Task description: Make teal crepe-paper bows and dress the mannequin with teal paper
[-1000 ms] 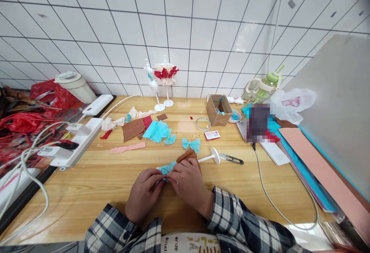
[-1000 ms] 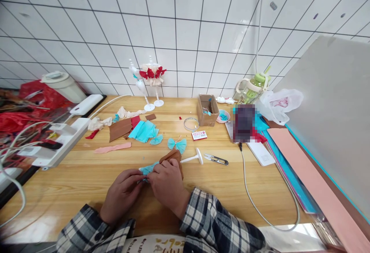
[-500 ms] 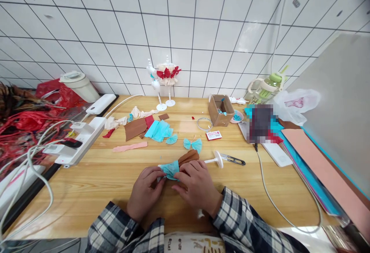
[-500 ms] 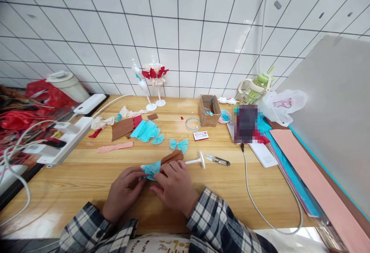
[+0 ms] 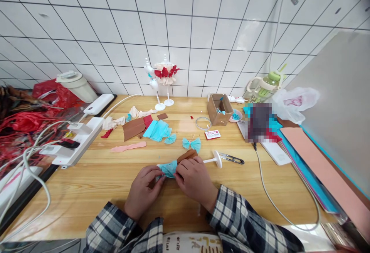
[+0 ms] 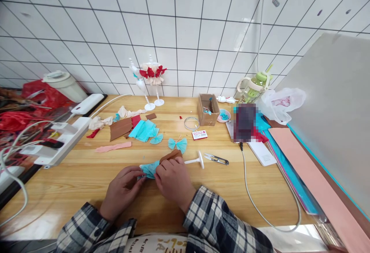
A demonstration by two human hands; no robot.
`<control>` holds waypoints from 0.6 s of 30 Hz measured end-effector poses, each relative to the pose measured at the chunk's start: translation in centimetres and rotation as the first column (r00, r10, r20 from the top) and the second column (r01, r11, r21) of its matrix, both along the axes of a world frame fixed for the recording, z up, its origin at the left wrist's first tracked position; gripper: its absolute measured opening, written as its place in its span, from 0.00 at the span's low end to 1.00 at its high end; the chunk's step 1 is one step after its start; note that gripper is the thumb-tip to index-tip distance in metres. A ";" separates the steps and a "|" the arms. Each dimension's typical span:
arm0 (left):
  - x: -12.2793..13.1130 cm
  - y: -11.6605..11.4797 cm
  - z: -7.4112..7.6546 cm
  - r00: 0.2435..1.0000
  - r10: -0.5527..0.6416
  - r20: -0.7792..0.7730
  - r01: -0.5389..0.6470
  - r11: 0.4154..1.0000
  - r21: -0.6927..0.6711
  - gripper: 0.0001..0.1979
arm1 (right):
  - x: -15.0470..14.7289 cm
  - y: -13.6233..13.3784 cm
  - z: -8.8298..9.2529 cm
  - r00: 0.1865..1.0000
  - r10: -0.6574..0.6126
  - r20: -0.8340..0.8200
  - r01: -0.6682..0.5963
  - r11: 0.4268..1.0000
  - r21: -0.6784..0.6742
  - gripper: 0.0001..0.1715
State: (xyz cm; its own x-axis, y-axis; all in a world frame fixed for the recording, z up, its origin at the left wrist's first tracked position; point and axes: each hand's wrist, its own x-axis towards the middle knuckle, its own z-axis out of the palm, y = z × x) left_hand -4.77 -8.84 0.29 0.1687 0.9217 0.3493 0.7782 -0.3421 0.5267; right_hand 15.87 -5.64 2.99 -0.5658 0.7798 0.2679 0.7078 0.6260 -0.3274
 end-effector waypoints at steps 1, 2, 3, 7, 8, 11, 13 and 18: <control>0.0 0.0 0.0 1.000 0.000 0.000 0.000 1.000 0.005 0.06 | 0.0 0.1 0.0 1.000 -0.003 0.007 0.003 1.000 -0.006 0.09; 0.0 0.0 0.0 1.000 0.003 0.000 -0.003 1.000 0.009 0.06 | 0.0 0.1 0.1 1.000 -0.004 0.010 0.004 1.000 -0.011 0.09; 0.0 0.1 0.0 1.000 0.006 0.002 -0.006 1.000 0.011 0.06 | 0.0 0.1 0.1 1.000 -0.001 0.008 0.001 1.000 -0.016 0.09; 0.1 0.0 -0.1 1.000 0.004 0.012 -0.004 1.000 -0.005 0.06 | 0.2 0.0 0.2 0.998 0.057 0.001 -0.057 0.998 -0.013 0.11; 0.1 0.0 0.0 1.000 0.005 0.016 -0.005 1.000 -0.013 0.06 | 0.2 0.0 0.2 0.998 0.060 -0.001 -0.060 0.998 -0.009 0.11; 0.1 0.0 0.0 0.999 0.026 0.027 -0.025 0.999 -0.039 0.06 | 0.3 0.0 0.1 0.999 0.029 -0.017 -0.029 1.000 -0.008 0.08; 0.0 0.0 0.0 0.999 0.045 0.025 -0.043 0.998 -0.052 0.08 | 0.2 0.1 0.1 1.000 0.019 -0.019 -0.019 1.000 -0.011 0.08; 0.3 0.1 0.3 0.999 0.038 0.037 -0.034 0.996 -0.087 0.11 | -0.3 0.3 0.3 1.000 -0.016 0.010 0.016 1.000 -0.025 0.06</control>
